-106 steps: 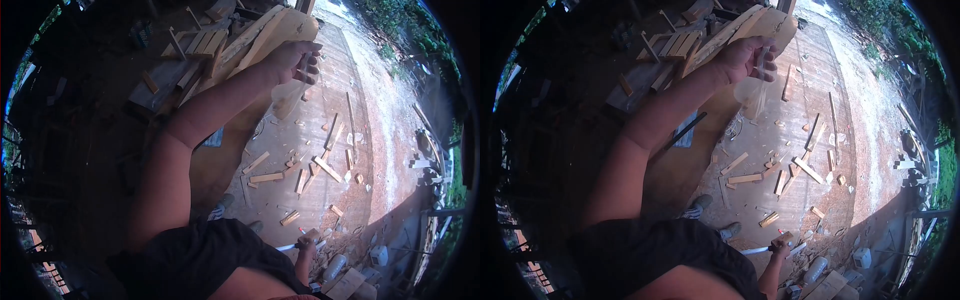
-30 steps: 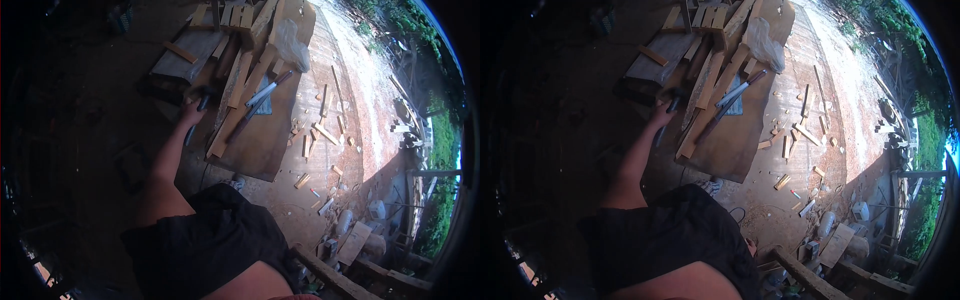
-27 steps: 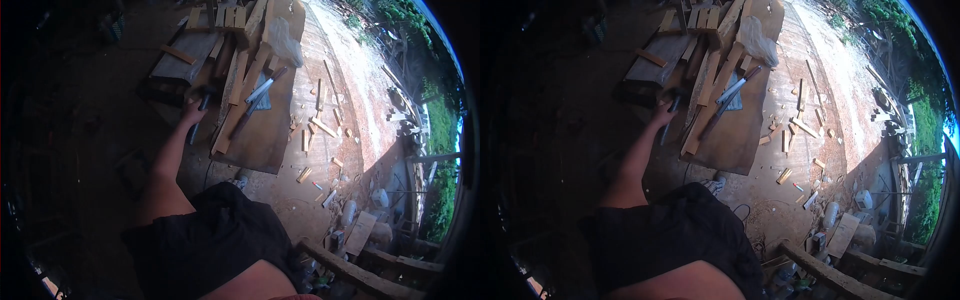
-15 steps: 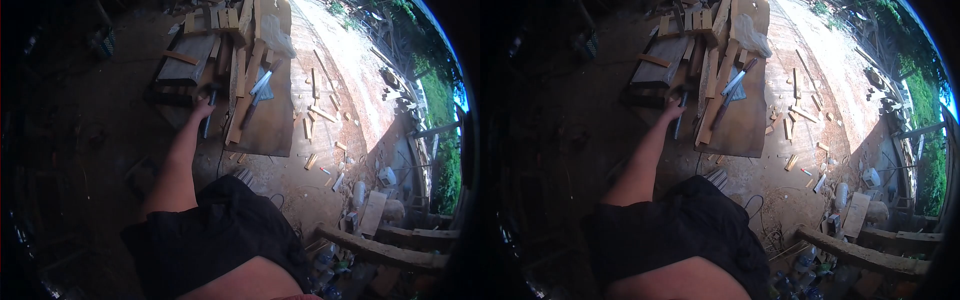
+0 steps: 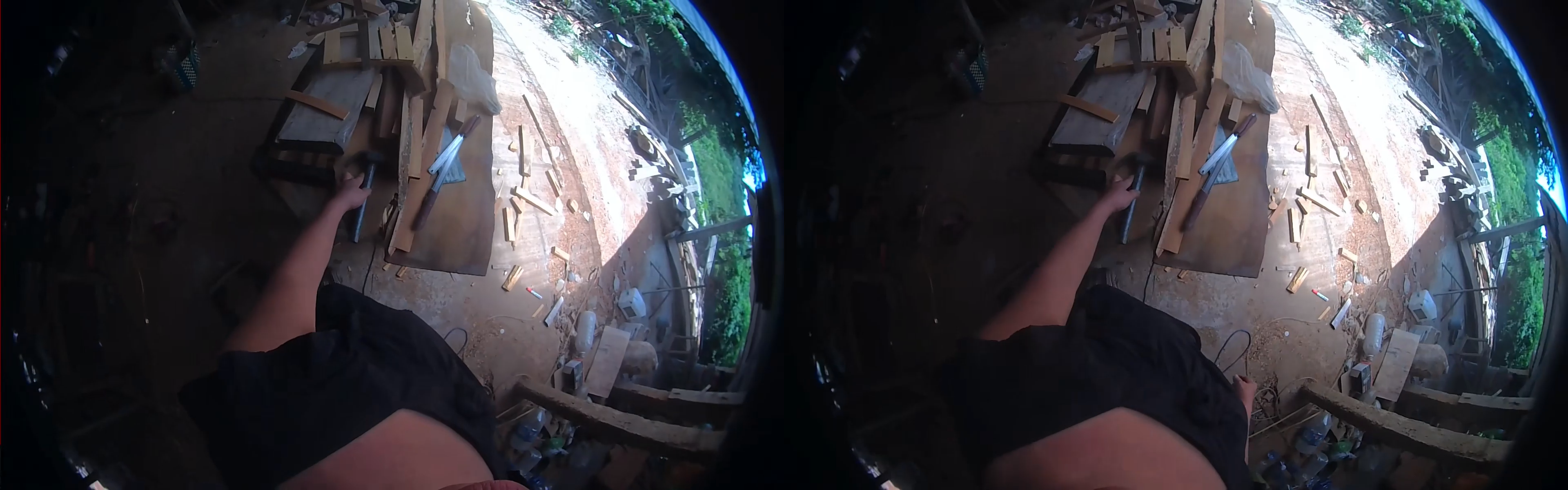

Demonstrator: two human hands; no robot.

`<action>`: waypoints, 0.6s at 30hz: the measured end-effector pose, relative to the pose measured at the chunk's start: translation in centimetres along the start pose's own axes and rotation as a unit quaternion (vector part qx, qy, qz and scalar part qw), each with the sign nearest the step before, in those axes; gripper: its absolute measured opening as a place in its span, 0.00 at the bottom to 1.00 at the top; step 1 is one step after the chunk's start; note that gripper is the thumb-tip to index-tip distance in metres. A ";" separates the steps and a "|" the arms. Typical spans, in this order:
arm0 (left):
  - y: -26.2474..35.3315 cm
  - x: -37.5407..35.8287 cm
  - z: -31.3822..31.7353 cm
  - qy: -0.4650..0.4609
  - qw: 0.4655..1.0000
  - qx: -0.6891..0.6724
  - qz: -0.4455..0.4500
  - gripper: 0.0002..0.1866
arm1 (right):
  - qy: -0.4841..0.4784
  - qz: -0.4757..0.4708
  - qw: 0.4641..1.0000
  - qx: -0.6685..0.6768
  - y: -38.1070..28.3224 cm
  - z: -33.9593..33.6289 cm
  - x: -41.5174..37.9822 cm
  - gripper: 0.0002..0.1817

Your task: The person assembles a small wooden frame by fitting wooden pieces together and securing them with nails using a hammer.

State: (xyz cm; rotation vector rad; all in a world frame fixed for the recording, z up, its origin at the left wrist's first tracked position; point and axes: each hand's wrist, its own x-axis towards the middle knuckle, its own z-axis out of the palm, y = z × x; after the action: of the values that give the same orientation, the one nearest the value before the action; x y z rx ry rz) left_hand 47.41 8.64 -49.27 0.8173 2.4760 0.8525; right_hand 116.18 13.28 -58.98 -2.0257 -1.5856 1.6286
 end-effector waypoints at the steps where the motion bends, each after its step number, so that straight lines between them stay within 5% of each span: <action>1: 0.2 -0.3 -0.5 -0.016 1.000 0.007 0.018 0.34 | -0.006 0.006 1.000 -0.003 -4.6 2.3 -2.2 0.20; 3: 0.1 -0.7 -1.5 -0.038 0.999 0.018 0.035 0.35 | 0.020 0.018 0.999 0.019 -18.3 3.8 -8.2 0.19; 13: -1.4 -0.2 -8.3 -0.237 0.949 -0.096 0.186 0.34 | 0.062 -0.290 0.952 0.073 -45.5 24.9 -13.0 0.13; 15: 0.7 0.7 -14.1 -0.520 0.833 -0.079 0.175 0.31 | -0.005 -0.311 0.950 -0.024 -48.3 29.6 -13.2 0.14; 16: 0.7 1.0 -16.0 -0.533 0.825 -0.080 0.169 0.31 | 0.010 -0.397 0.911 -0.109 -47.6 32.0 -11.6 0.19; 18: 0.4 2.9 -19.8 -0.533 0.804 -0.130 0.232 0.27 | -0.036 -0.294 0.934 -0.200 -49.9 35.6 -12.2 0.26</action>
State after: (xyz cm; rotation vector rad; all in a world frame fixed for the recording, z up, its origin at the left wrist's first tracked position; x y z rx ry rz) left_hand 34.88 2.32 -34.94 1.3369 1.1568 0.5799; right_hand 58.52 9.36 -35.08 -1.3963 -2.4046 1.2313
